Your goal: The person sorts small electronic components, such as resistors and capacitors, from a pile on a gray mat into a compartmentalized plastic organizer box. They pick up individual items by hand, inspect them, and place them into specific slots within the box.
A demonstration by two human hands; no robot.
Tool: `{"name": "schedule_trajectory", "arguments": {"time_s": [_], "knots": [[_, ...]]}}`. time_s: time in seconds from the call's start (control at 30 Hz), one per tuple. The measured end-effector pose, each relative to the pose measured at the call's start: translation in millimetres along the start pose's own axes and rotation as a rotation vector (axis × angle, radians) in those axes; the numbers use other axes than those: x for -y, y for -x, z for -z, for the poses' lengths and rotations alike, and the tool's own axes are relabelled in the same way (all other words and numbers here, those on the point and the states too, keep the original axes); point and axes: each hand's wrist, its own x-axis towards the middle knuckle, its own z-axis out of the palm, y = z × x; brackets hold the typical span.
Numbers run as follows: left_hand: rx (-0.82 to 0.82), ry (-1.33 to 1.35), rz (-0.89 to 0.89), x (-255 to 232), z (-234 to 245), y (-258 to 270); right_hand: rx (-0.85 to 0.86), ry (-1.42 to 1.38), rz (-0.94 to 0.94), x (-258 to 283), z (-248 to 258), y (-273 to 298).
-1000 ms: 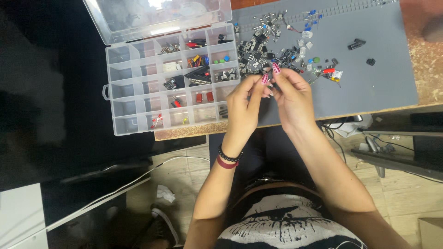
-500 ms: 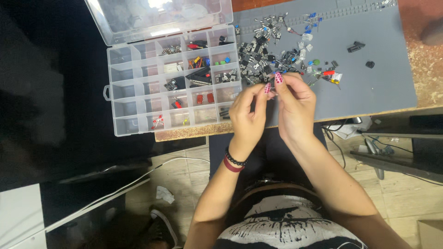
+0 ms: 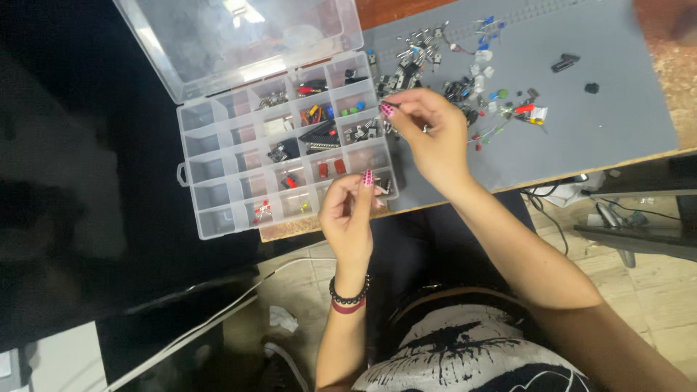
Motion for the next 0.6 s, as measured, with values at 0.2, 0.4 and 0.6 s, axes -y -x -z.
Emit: {"name": "schedule_trajectory", "arguments": {"time_s": [0.2, 0.4, 0.6], "knots": [[0.02, -0.134, -0.05, -11.3, 4.8, -5.9, 0.032, 0.466, 0.302, -30.5, -30.8, 3.1], [0.064, -0.236, -0.095, -13.8, 8.9, -5.7, 0.13, 0.553, 0.298, -25.0, -31.7, 4.3], [0.094, -0.268, -0.101, -20.8, 8.7, -6.6, 0.137, 0.383, 0.313, -11.5, -19.5, 6.4]]}}
